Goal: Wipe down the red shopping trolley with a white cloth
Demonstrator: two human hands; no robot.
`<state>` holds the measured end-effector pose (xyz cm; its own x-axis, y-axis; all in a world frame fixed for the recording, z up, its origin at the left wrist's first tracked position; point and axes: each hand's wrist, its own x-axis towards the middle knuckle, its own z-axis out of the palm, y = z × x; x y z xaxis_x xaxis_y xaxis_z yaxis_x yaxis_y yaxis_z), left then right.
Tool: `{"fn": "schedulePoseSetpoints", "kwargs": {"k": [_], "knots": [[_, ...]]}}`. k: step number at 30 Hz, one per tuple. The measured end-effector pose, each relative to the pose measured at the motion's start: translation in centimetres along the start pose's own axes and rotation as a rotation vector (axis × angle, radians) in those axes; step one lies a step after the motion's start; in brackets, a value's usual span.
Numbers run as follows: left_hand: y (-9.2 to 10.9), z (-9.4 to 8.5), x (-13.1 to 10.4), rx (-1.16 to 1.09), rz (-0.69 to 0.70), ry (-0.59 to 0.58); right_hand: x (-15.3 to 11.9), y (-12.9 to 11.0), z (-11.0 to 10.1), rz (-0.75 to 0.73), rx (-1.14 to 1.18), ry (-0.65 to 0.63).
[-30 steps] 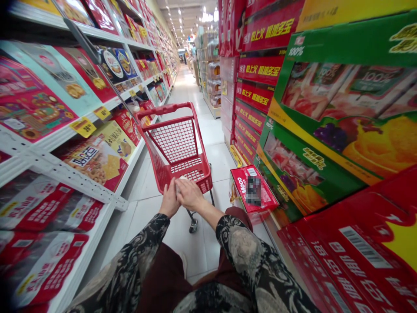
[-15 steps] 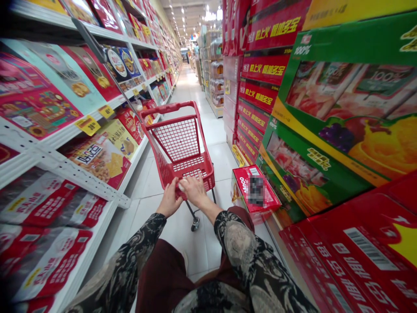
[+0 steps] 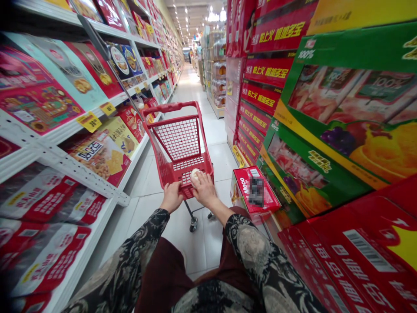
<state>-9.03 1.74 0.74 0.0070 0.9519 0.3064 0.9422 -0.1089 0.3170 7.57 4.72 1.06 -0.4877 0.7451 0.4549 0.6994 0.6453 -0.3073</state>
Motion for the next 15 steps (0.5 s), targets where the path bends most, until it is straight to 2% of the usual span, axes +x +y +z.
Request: {"fn": "schedulePoseSetpoints", "kwargs": {"k": [3,6,10,12,15], "knots": [[-0.2,-0.3,-0.2,0.005,0.005,-0.007,0.5,-0.1,0.1,-0.048,-0.031,-0.02],[-0.4,-0.6,-0.4,0.003,0.012,-0.012,0.5,2.0,-0.9,-0.069,-0.057,-0.015],[-0.3,-0.5,-0.4,-0.004,0.009,-0.012,-0.5,4.7,-1.9,0.021,-0.092,0.041],[0.0,-0.4,-0.4,-0.007,0.005,-0.011,-1.0,4.4,-1.6,0.037,-0.093,0.04],[0.3,-0.4,-0.3,-0.01,0.009,-0.012,-1.0,1.8,-0.3,-0.001,-0.083,0.025]]}}
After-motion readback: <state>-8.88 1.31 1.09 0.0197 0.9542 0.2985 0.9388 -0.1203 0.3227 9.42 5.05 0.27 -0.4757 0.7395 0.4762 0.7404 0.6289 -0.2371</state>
